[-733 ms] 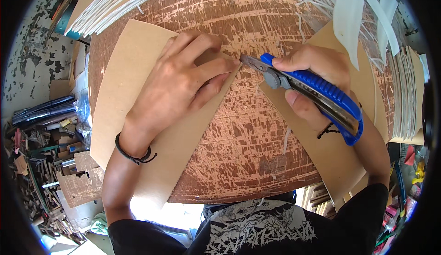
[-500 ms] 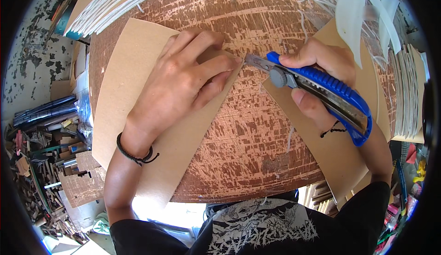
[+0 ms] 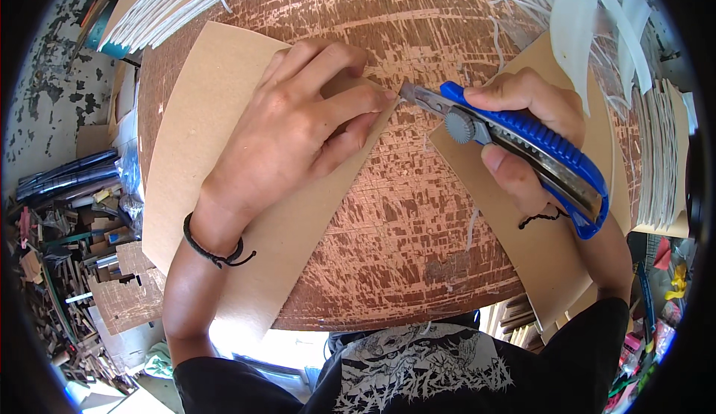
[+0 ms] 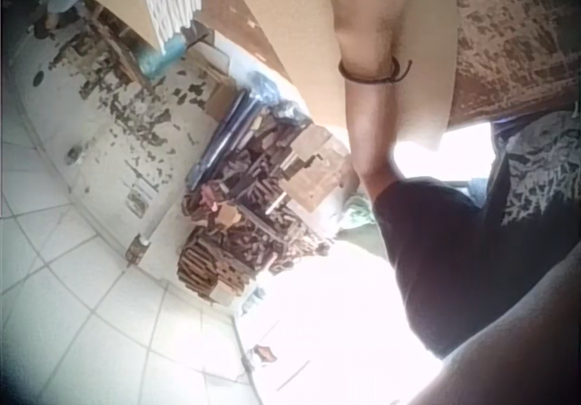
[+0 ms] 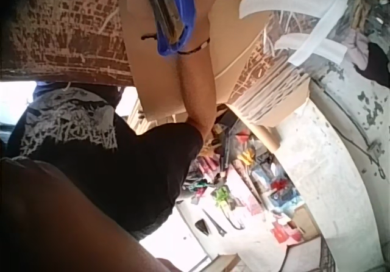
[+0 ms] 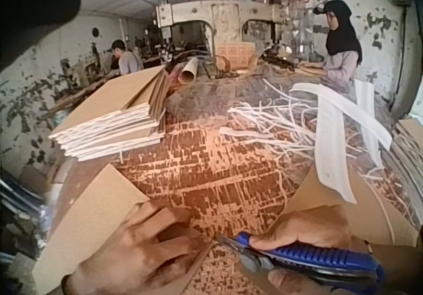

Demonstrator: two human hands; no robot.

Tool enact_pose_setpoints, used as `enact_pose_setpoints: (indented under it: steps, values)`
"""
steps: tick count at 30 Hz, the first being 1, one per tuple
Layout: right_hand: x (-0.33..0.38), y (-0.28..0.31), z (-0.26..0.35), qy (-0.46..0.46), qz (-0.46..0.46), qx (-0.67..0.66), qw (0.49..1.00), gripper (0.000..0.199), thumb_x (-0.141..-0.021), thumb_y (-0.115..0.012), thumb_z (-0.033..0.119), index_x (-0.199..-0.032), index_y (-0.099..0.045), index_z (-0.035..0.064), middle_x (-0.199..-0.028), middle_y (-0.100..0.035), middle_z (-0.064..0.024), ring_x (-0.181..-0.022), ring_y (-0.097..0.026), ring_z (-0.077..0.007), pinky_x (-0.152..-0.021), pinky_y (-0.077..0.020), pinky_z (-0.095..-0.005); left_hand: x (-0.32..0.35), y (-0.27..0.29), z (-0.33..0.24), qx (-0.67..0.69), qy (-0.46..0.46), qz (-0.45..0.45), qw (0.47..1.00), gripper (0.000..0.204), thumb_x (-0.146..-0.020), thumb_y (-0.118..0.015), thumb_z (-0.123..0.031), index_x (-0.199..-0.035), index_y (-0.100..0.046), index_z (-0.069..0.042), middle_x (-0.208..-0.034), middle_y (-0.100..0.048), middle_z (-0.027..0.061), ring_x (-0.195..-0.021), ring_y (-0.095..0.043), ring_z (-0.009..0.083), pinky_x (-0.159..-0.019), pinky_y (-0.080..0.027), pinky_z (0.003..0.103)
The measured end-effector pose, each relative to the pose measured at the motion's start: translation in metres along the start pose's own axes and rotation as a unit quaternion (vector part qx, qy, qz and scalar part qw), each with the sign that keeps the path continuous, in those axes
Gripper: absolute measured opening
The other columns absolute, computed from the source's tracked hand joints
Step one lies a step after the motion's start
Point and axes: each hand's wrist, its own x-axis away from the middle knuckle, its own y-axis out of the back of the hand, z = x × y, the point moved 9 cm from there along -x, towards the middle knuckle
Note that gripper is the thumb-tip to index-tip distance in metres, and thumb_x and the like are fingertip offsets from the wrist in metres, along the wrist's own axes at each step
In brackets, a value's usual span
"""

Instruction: The person cuts and trims sheets of cardboard on a table using a utility knife.

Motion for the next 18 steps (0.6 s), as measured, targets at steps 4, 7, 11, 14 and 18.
enact_pose_setpoints:
  steps: [4,7,11,14,18]
  values:
    - [-0.0016,-0.0011,0.0005,-0.003,0.031,0.038,0.999,0.048,-0.089,-0.071,0.037,-0.108,-0.064,-0.0062,-0.075,-0.065,-0.0084,-0.066,-0.061,-0.0118,-0.06,-0.046,-0.0252,-0.0008,-0.0009,0.0007,0.001,-0.004,-0.001,1.0,0.033,-0.074,-0.074,-0.004,-0.106,-0.074,-0.01,-0.115,-0.062,0.0114,-0.108,-0.061,0.0311,-0.093,-0.049,0.044]
    - [-0.0013,0.0015,0.0027,0.01,0.024,0.051,0.998,0.049,-0.089,-0.071,0.041,-0.105,-0.064,-0.0052,-0.073,-0.065,-0.0082,-0.062,-0.061,-0.012,-0.058,-0.046,-0.0253,-0.0018,-0.001,0.0009,0.003,-0.004,-0.004,1.0,0.033,-0.074,-0.074,-0.003,-0.106,-0.074,-0.011,-0.115,-0.062,0.011,-0.108,-0.061,0.0308,-0.093,-0.049,0.044]
    - [-0.0001,0.0037,0.0064,0.037,0.038,0.066,0.996,0.051,-0.09,-0.07,0.044,-0.101,-0.062,-0.0048,-0.067,-0.062,-0.0065,-0.055,-0.057,-0.012,-0.054,-0.0442,-0.0257,-0.0018,-0.0011,0.0008,-0.002,0.0,-0.004,1.0,0.033,-0.075,-0.075,-0.004,-0.107,-0.074,-0.011,-0.116,-0.062,0.0102,-0.109,-0.061,0.0303,-0.093,-0.049,0.044]
    - [-0.0002,0.0055,0.0069,0.035,0.022,0.035,0.999,0.045,-0.09,-0.07,0.04,-0.101,-0.063,-0.0034,-0.069,-0.062,-0.0062,-0.054,-0.058,-0.0115,-0.052,-0.0439,-0.0246,-0.0018,-0.0029,0.001,0.0,-0.001,-0.008,1.0,0.032,-0.075,-0.075,-0.004,-0.106,-0.075,-0.011,-0.116,-0.062,0.0102,-0.109,-0.061,0.0301,-0.094,-0.049,0.043]
    - [0.0038,0.0031,0.0012,0.019,-0.055,-0.033,0.998,0.044,-0.091,-0.07,0.04,-0.101,-0.065,-0.0024,-0.075,-0.065,-0.0072,-0.059,-0.061,-0.0105,-0.054,-0.0446,-0.0225,-0.0004,-0.001,0.0003,0.003,0.0,-0.012,1.0,0.032,-0.075,-0.075,-0.004,-0.106,-0.075,-0.011,-0.116,-0.062,0.0106,-0.11,-0.06,0.0302,-0.095,-0.049,0.043]
